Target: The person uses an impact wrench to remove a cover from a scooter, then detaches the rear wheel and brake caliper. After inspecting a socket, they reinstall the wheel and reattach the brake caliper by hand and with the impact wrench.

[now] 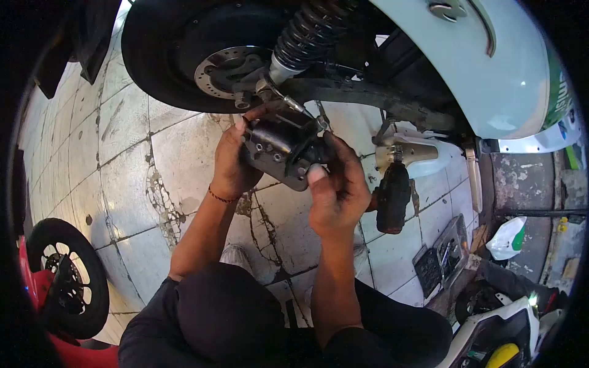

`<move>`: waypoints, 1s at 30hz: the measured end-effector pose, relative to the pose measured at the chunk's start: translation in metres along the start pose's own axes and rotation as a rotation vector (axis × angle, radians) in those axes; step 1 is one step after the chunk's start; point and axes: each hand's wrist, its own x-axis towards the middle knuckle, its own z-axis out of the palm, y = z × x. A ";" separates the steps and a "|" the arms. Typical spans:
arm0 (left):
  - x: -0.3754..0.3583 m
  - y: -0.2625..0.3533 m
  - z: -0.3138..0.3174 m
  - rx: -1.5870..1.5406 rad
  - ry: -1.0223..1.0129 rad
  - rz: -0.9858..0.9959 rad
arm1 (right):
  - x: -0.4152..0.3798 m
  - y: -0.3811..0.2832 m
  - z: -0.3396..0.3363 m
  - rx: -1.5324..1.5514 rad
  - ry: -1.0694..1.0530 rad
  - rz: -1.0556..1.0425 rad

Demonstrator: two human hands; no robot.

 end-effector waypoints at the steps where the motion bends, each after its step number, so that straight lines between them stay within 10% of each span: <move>1: 0.000 0.001 -0.001 0.030 -0.005 -0.017 | -0.003 -0.001 0.002 -0.061 -0.004 -0.020; 30: -0.007 0.008 0.012 -0.131 0.144 -0.096 | -0.005 0.021 0.003 -0.242 -0.041 -0.100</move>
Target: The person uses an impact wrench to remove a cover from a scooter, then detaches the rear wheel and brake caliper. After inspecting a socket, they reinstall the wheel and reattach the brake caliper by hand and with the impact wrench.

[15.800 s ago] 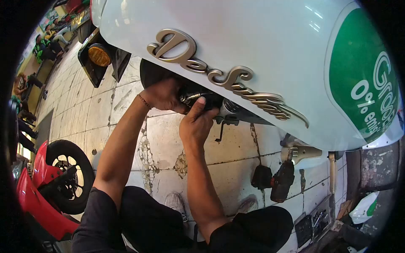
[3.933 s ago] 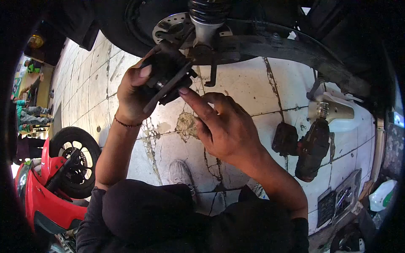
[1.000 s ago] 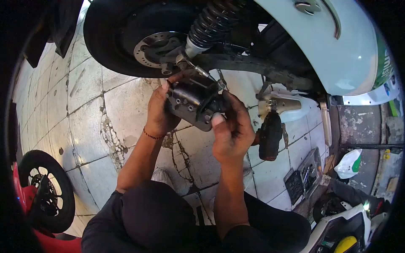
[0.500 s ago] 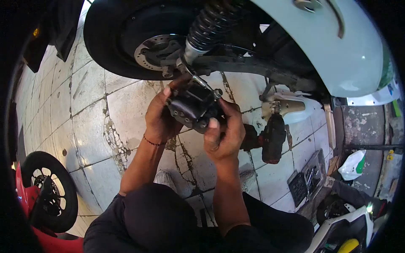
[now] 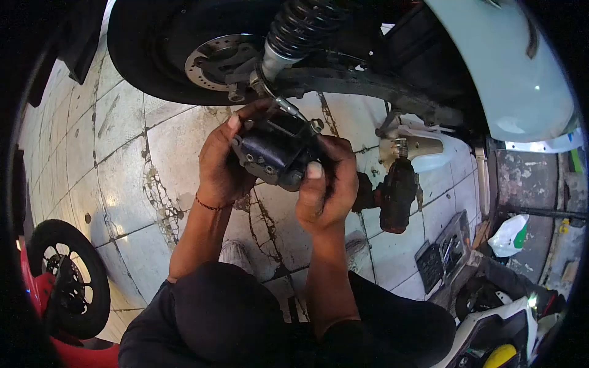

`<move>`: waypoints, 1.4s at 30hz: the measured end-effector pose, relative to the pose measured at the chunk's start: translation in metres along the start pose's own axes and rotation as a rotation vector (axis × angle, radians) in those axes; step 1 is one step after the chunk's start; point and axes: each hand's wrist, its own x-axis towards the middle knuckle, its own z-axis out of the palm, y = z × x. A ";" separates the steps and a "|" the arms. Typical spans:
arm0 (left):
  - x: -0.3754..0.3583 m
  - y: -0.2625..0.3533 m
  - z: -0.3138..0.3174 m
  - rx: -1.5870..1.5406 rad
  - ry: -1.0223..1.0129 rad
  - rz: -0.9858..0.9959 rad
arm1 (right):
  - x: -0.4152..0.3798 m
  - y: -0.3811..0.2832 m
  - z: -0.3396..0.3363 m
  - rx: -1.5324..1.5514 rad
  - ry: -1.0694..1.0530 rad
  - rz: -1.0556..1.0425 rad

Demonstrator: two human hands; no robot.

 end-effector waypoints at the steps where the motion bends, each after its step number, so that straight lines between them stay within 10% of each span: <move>1: 0.000 0.001 0.000 -0.009 0.018 0.002 | 0.001 0.000 0.001 0.000 0.026 -0.022; 14: -0.001 0.001 0.008 -0.001 0.039 0.031 | 0.004 0.002 0.000 0.031 0.057 -0.047; 16: -0.001 -0.003 0.009 0.014 -0.011 0.075 | -0.002 -0.008 -0.004 0.325 0.070 0.312; 19: -0.002 -0.007 0.000 -0.033 -0.087 0.045 | -0.007 -0.008 0.000 0.570 0.040 0.210; 23: 0.003 -0.011 -0.013 -0.059 -0.118 0.028 | -0.010 -0.017 0.000 0.497 0.116 0.489; 42: 0.007 0.003 -0.001 -0.040 -0.024 -0.081 | -0.005 -0.013 0.013 0.127 0.189 0.396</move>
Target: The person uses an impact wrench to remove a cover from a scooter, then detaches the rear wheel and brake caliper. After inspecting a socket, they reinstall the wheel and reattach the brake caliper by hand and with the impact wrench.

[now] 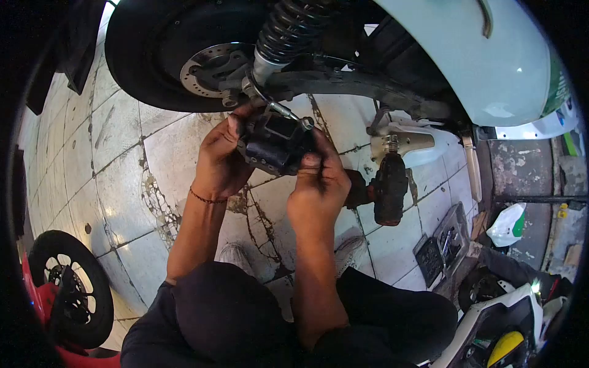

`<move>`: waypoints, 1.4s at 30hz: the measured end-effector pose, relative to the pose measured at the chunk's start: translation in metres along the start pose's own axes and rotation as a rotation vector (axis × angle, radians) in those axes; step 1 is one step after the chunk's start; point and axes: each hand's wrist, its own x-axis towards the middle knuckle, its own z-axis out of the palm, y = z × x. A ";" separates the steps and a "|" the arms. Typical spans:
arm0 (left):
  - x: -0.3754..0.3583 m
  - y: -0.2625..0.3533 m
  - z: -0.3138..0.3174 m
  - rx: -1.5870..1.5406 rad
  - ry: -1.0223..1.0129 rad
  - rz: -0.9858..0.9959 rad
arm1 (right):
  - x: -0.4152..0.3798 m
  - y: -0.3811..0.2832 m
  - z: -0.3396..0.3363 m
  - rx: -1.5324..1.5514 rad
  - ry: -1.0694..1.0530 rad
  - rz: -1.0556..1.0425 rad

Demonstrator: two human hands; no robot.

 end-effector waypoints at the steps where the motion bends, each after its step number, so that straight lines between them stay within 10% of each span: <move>1: 0.001 0.001 0.000 0.019 0.005 0.004 | 0.002 0.001 0.002 0.064 0.009 0.029; 24: -0.004 0.013 0.020 0.204 0.190 0.015 | 0.008 -0.003 0.001 0.625 0.005 0.401; 29: -0.009 0.024 0.024 0.148 0.162 -0.054 | 0.010 -0.055 -0.038 -0.322 -0.081 0.018; 35: -0.015 0.036 0.006 0.192 0.149 -0.083 | 0.041 -0.129 -0.078 0.049 -0.108 -0.529; 37: -0.016 0.039 -0.003 0.213 0.187 -0.069 | 0.046 -0.151 -0.085 0.062 -0.115 -0.541; 42: -0.012 0.055 -0.033 0.369 0.220 -0.093 | 0.101 -0.202 -0.091 -0.729 -0.888 -0.258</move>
